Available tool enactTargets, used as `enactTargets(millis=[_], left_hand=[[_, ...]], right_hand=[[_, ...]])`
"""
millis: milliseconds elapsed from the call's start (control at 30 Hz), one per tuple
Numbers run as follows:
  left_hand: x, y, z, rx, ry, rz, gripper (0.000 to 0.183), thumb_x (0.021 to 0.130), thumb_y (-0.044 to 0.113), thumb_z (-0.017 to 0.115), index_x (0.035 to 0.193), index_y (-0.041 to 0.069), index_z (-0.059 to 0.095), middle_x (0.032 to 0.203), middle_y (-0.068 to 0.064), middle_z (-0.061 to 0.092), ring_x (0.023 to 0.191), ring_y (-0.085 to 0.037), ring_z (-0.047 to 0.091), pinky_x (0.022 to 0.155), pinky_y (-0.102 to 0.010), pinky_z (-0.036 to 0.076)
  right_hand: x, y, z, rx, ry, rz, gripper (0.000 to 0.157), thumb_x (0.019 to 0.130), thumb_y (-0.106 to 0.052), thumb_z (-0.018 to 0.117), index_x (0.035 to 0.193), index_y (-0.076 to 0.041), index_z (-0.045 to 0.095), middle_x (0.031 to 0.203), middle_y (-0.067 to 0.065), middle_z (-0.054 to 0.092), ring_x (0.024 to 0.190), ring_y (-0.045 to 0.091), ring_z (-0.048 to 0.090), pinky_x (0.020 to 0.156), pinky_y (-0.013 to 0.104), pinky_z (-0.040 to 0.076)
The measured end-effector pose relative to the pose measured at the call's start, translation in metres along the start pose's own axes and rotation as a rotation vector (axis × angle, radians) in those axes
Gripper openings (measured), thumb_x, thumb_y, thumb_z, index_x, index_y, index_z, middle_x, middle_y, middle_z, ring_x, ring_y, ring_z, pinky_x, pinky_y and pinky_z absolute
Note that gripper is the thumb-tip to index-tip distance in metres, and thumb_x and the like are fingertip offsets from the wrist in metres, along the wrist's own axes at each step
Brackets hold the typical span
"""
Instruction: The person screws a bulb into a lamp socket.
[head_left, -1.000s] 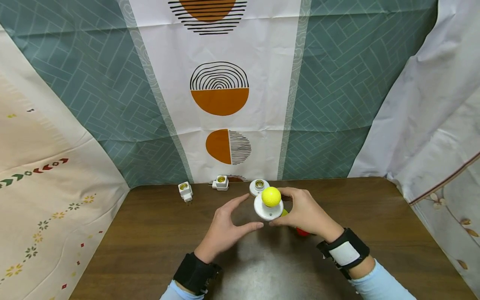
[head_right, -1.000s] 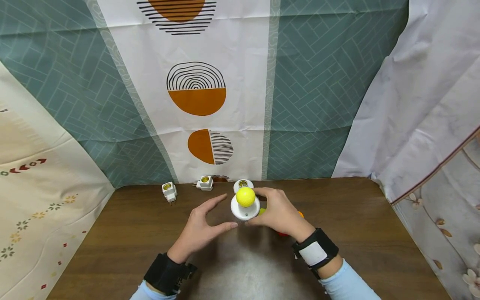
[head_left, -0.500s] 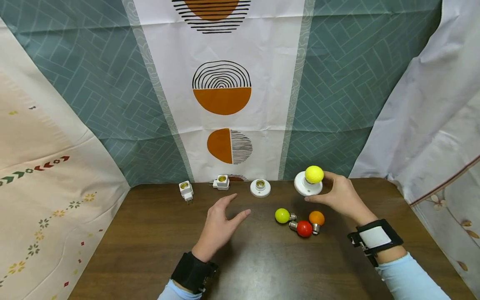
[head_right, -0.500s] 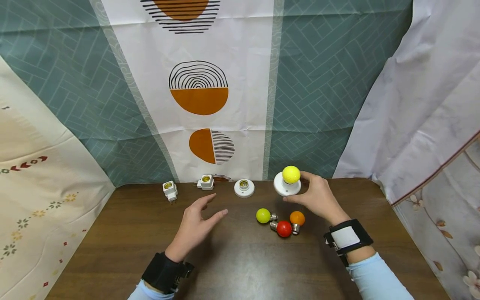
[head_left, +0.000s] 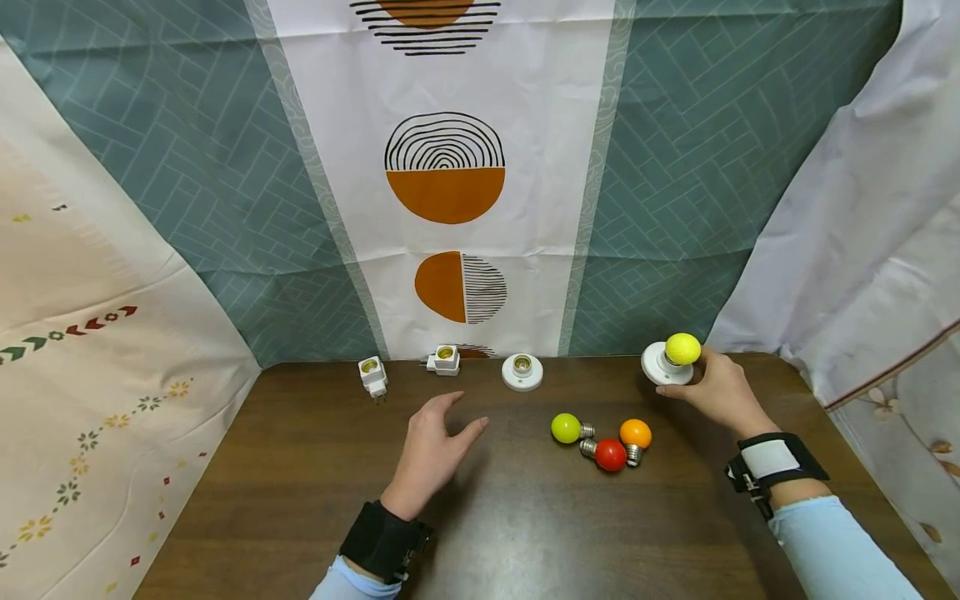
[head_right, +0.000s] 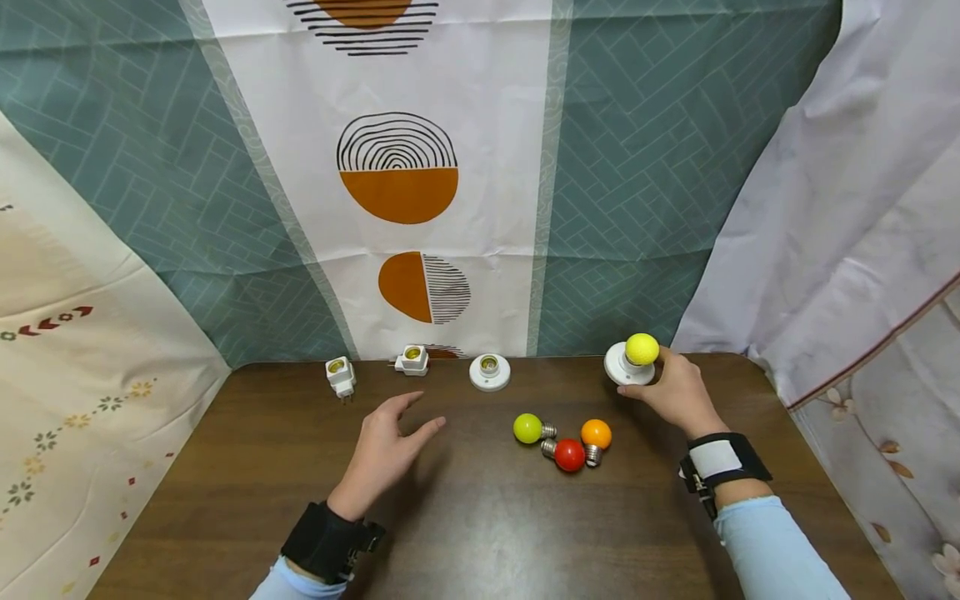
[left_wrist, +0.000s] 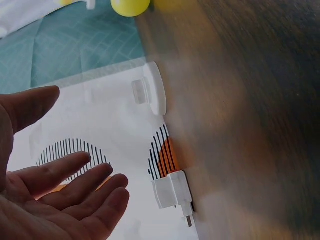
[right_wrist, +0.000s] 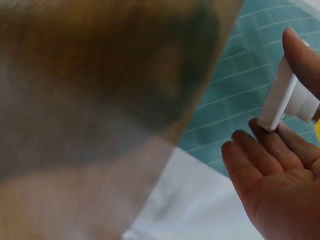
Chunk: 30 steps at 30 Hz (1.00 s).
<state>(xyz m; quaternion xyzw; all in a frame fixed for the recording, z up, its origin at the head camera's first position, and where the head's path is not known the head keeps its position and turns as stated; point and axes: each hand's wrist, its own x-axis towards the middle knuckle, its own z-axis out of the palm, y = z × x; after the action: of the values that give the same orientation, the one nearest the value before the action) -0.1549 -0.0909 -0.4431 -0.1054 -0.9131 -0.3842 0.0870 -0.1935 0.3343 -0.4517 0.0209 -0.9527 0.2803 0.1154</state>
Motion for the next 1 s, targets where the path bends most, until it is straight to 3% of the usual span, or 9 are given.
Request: enactTargets(millis=[200,333,1000], left_hand=[[0.000,-0.002,-0.001,0.012,-0.013,0.002,0.056,0.081,0.040,0.069,0.122,0.004,0.058,0.120,-0.007,0.056,0.112,-0.020,0.050,0.091,-0.038,0.041],[-0.001,-0.004,0.001,0.013,-0.012,0.002,0.055,0.081,0.040,0.069,0.121,0.004,0.058,0.120,-0.006,0.056,0.112,-0.020,0.050,0.091,-0.038,0.040],[-0.001,-0.008,0.005,0.014,-0.018,-0.009,0.053,0.080,0.043,0.070,0.120,0.009,0.060,0.120,-0.004,0.056,0.112,-0.018,0.050,0.091,-0.036,0.040]], right_hand=[[0.000,0.016,0.004,-0.026,-0.006,0.058,0.071,0.064,-0.048,0.081,0.105,0.003,0.056,0.099,0.022,0.060,0.084,0.034,0.055,0.071,0.048,0.044],[0.001,0.023,0.005,-0.028,-0.016,0.102,0.072,0.063,-0.050,0.080,0.104,0.005,0.056,0.099,0.023,0.060,0.086,0.036,0.056,0.074,0.051,0.043],[0.008,0.038,0.017,-0.053,-0.130,0.201,0.080,0.061,-0.051,0.081,0.110,0.009,0.057,0.103,0.025,0.059,0.086,0.035,0.054,0.075,0.051,0.043]])
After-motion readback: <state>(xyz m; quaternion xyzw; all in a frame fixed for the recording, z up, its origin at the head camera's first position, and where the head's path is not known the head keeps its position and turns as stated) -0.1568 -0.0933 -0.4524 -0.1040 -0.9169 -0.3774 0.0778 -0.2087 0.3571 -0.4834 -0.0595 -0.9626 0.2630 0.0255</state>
